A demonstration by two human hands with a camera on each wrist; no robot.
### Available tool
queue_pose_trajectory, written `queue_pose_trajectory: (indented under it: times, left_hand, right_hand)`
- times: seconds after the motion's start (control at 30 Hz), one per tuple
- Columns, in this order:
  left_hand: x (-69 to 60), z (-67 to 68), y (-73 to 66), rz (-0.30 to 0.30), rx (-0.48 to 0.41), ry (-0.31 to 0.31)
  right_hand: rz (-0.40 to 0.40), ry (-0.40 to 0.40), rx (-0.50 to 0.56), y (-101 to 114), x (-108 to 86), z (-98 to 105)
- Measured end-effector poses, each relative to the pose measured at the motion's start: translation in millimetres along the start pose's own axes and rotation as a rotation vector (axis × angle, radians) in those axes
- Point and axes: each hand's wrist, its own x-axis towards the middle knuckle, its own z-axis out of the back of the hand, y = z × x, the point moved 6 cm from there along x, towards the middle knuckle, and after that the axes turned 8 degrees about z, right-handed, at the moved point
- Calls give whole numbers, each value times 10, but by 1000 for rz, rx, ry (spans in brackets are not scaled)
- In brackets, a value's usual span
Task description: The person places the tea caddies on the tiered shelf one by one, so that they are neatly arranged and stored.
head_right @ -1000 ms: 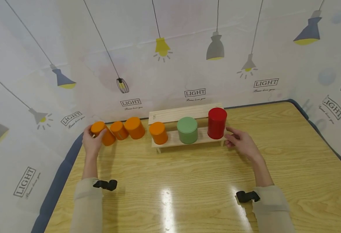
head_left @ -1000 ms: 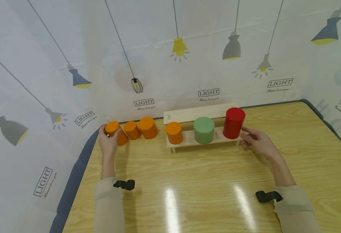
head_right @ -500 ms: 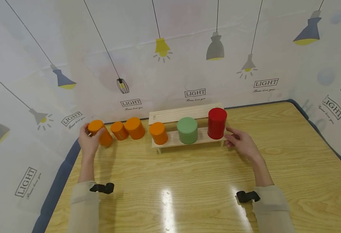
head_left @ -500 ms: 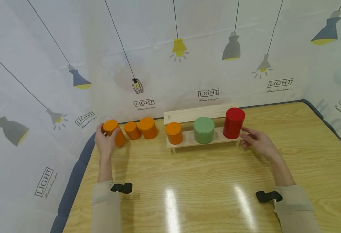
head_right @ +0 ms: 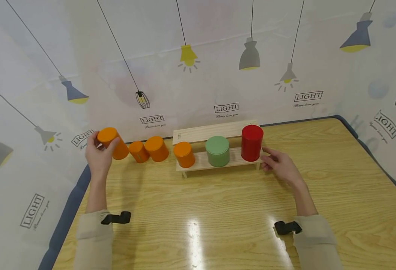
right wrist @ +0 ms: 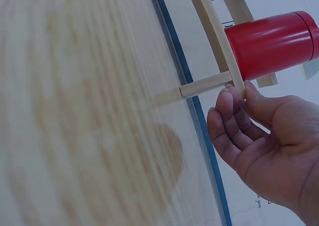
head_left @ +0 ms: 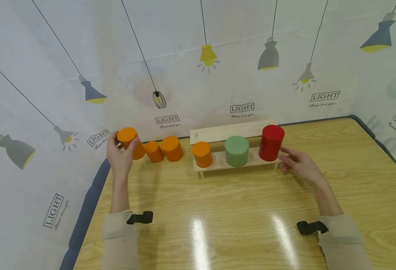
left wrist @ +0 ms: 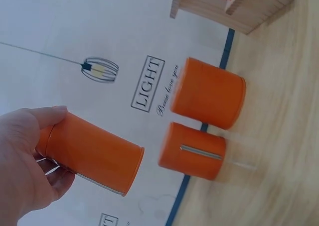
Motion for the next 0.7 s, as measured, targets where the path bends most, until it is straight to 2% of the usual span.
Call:
queue_pose_trajectory:
  times: [0.3, 0.53, 0.7]
  left_hand:
    - [-78, -151, -339, -85, -55, 28]
    - [-221, -403, -591, -134, -111, 112]
    - [-296, -600, -720, -148, -165, 167]
  right_hand:
    - [-4, 0, -5, -11, 9, 1]
    - [-11, 1, -8, 10, 0, 0]
    - [-10, 6, -8, 20, -6, -4]
